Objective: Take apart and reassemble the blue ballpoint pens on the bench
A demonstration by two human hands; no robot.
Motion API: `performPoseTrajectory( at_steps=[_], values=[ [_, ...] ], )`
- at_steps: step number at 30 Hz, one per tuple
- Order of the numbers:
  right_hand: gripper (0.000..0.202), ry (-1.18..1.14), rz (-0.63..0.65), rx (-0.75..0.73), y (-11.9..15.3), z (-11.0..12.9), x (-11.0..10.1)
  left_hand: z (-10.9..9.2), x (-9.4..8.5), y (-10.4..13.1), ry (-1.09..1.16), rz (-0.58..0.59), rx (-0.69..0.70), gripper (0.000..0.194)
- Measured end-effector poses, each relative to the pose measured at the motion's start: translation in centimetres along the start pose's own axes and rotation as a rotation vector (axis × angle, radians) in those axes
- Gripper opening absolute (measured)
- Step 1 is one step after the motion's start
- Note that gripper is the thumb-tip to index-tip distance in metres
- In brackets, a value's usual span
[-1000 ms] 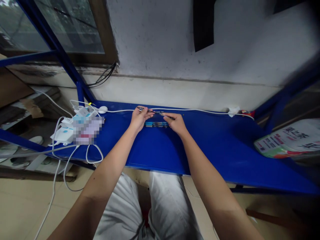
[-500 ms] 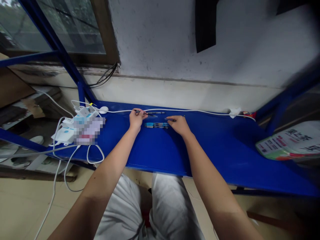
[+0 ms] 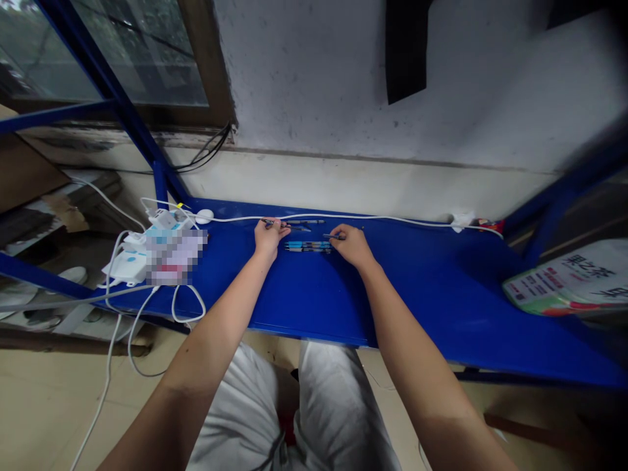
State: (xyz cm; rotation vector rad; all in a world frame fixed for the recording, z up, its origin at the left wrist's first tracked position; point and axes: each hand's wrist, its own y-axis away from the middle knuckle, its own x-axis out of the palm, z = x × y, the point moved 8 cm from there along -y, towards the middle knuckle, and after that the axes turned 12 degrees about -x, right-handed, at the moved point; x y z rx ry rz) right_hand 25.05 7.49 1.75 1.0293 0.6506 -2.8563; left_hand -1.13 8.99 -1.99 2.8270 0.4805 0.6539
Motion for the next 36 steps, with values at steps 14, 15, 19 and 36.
performPoseTrajectory(
  at_steps=[14, 15, 19, 36],
  values=[
    [0.014, 0.002, -0.109, 0.061, 0.1, 0.4, -0.8, -0.4, -0.2, 0.3, -0.021, -0.061, 0.03, 0.011],
    [0.014, 0.006, -0.108, 0.068, 0.1, 0.4, -0.8, -0.5, -0.3, 0.3, -0.025, -0.073, 0.027, 0.011],
    [0.013, 0.021, -0.099, 0.065, -0.1, 0.6, -0.7, -0.4, -0.3, 0.3, -0.036, -0.095, 0.016, 0.011],
    [0.029, 0.044, -0.059, -0.309, -2.0, 1.3, 1.8, -1.6, 1.9, 1.7, 0.003, 0.098, 0.145, 0.019]
  ],
)
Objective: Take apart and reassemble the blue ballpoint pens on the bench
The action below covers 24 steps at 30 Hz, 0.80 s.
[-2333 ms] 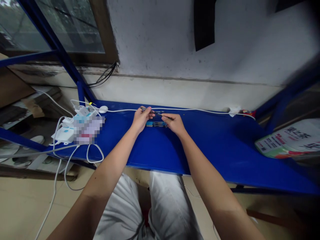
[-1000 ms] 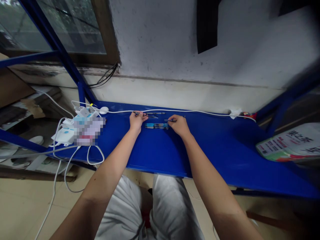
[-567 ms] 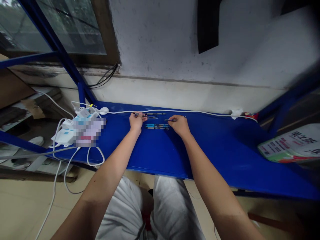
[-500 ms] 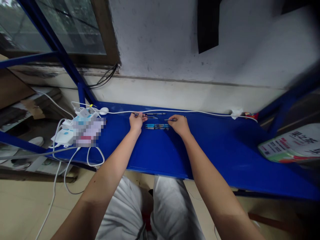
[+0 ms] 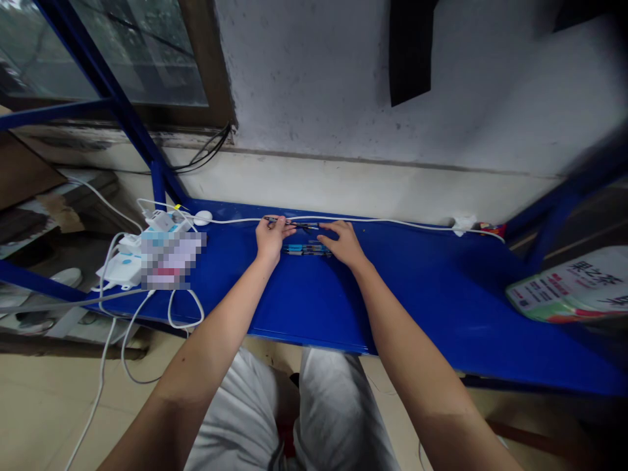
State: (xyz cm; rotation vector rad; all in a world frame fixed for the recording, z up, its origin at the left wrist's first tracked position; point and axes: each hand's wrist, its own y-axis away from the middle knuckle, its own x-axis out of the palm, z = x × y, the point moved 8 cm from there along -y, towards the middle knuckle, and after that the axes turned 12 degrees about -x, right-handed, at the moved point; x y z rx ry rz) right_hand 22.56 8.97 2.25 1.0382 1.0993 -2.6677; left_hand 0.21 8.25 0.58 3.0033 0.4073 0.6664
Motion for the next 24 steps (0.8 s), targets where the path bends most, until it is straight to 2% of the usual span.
performPoseTrajectory(
  at_steps=[2, 4, 6, 8, 14, 16, 21, 24],
  values=[
    [0.029, -0.065, -0.029, -0.049, -0.2, 0.9, 0.0, 0.2, 1.3, 0.6, -0.007, 0.094, -0.001, 0.024],
    [0.019, -0.113, -0.014, -0.059, -0.2, 1.3, 0.2, 0.4, 2.5, 1.3, -0.012, 0.181, -0.003, 0.029],
    [0.016, -0.13, 0.003, -0.038, -0.1, 1.1, 0.3, 0.5, 3.0, 1.6, -0.011, 0.221, -0.01, 0.032],
    [0.017, -0.128, -0.019, 0.008, 0.1, 0.3, 0.0, 0.3, 2.7, 1.5, 0.005, 0.202, -0.003, 0.033],
    [0.017, -0.146, -0.087, 0.122, 0.8, -1.9, -1.1, -1.2, 0.0, -0.3, 0.03, 0.054, 0.076, 0.022],
    [0.017, -0.146, -0.083, 0.101, 0.8, -1.6, -1.1, -1.1, 0.1, -0.5, -0.062, 0.057, 0.084, 0.019],
    [0.017, -0.139, -0.053, 0.033, 0.6, -0.1, -0.9, -0.2, 2.4, 0.4, -0.284, 0.193, 0.105, 0.014],
    [0.018, -0.098, -0.042, 0.045, 0.6, 0.0, -1.1, -0.2, 2.1, 0.2, -0.342, 0.144, 0.121, 0.007]
  ],
)
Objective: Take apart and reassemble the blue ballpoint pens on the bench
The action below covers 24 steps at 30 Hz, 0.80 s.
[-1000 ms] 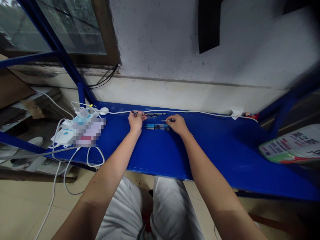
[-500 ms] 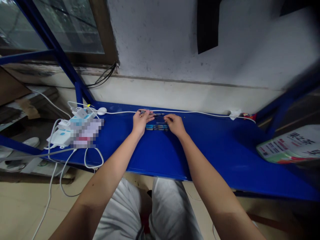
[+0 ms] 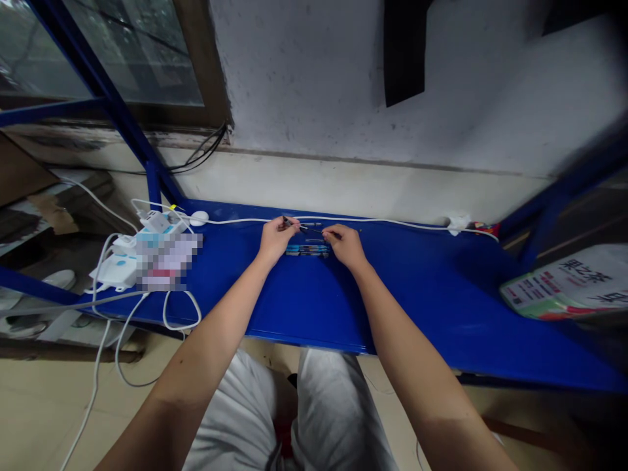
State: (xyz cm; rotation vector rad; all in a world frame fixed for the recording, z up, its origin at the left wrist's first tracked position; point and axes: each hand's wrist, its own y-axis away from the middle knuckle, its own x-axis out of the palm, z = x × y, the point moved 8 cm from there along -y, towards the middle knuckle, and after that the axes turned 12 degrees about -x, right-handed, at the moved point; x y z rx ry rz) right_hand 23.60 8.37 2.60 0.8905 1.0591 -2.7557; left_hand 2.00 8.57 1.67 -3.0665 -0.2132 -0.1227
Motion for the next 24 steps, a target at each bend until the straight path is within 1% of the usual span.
performPoseTrajectory(
  at_steps=[3, 6, 9, 12, 14, 16, 19, 20, 23, 24],
  values=[
    [0.019, 0.09, -0.018, 0.046, 0.1, -0.8, -0.7, 0.3, -1.3, -0.6, -0.059, -0.088, -0.004, 0.003],
    [0.019, 0.192, -0.02, 0.087, 0.3, -2.0, -1.2, 0.6, -1.8, -1.3, -0.24, -0.121, 0.023, 0.003],
    [0.02, 0.262, 0.008, 0.1, 0.5, -2.8, -1.1, 1.0, -0.9, -1.7, -0.405, -0.069, 0.039, 0.005],
    [0.019, 0.294, 0.032, 0.102, 0.6, -3.2, -0.7, 1.3, 0.3, -1.7, -0.499, 0.006, 0.049, 0.004],
    [0.019, 0.296, 0.055, 0.107, 0.5, -3.3, -0.3, 1.1, 0.4, -1.8, -0.535, 0.002, 0.058, 0.004],
    [0.019, 0.284, 0.079, 0.107, 0.3, -3.3, 0.2, 0.6, -0.2, -1.8, -0.591, -0.05, 0.077, 0.004],
    [0.019, 0.253, 0.108, 0.083, 0.0, -3.1, 1.1, 0.2, -1.5, -1.9, -0.674, -0.133, 0.085, 0.009],
    [0.019, 0.241, 0.115, 0.069, 0.0, -2.9, 1.4, 0.3, -2.0, -1.9, -0.668, -0.149, 0.068, 0.012],
    [0.018, 0.189, 0.11, 0.034, -0.1, -2.4, 1.6, 1.1, -3.0, -2.1, -0.611, -0.171, 0.008, 0.031],
    [0.019, 0.166, 0.099, 0.032, -0.1, -2.3, 1.5, 1.3, -3.1, -2.1, -0.622, -0.17, 0.004, 0.03]
  ],
)
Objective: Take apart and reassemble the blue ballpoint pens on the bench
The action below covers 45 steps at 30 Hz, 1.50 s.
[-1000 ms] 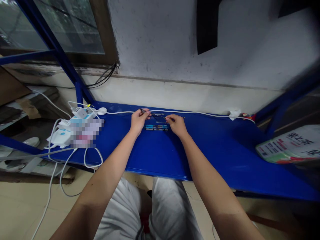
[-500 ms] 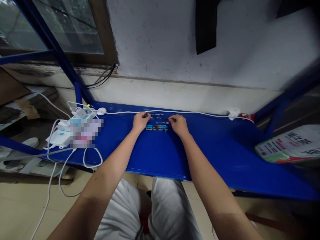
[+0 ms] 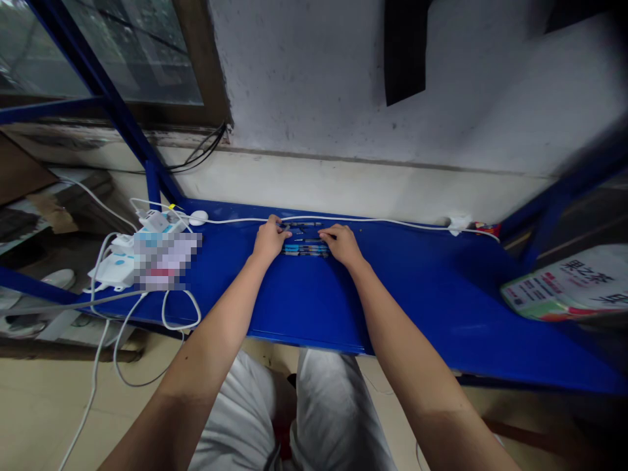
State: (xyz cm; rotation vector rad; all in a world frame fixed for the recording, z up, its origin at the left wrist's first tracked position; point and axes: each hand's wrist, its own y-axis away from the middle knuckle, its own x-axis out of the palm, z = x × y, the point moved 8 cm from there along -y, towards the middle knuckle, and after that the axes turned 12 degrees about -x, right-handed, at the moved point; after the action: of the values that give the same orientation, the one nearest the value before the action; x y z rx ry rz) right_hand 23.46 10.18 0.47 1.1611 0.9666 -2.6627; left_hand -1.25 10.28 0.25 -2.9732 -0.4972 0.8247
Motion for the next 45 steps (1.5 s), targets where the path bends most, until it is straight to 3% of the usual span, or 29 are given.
performPoseTrajectory(
  at_steps=[5, 12, 18, 21, 45],
  values=[
    [0.024, -0.097, -0.133, 0.115, 0.3, -1.5, -1.4, -0.3, 1.0, 0.3, -0.173, 0.036, 0.039, 0.018],
    [0.023, -0.237, -0.251, 0.284, 0.8, -3.9, -2.0, -0.7, 0.8, 0.3, -0.158, 0.037, 0.047, 0.017],
    [0.022, -0.262, -0.227, 0.292, 0.9, -3.6, -2.2, 0.3, -1.8, -0.3, -0.33, -0.147, 0.014, 0.015],
    [0.022, -0.247, -0.213, 0.29, 0.9, -3.6, -2.1, 0.8, -2.3, -0.2, -0.365, -0.193, -0.023, 0.013],
    [0.023, -0.162, -0.169, 0.239, 1.1, -2.8, -1.1, 0.3, -1.7, 0.7, -0.24, -0.151, -0.005, 0.016]
  ],
)
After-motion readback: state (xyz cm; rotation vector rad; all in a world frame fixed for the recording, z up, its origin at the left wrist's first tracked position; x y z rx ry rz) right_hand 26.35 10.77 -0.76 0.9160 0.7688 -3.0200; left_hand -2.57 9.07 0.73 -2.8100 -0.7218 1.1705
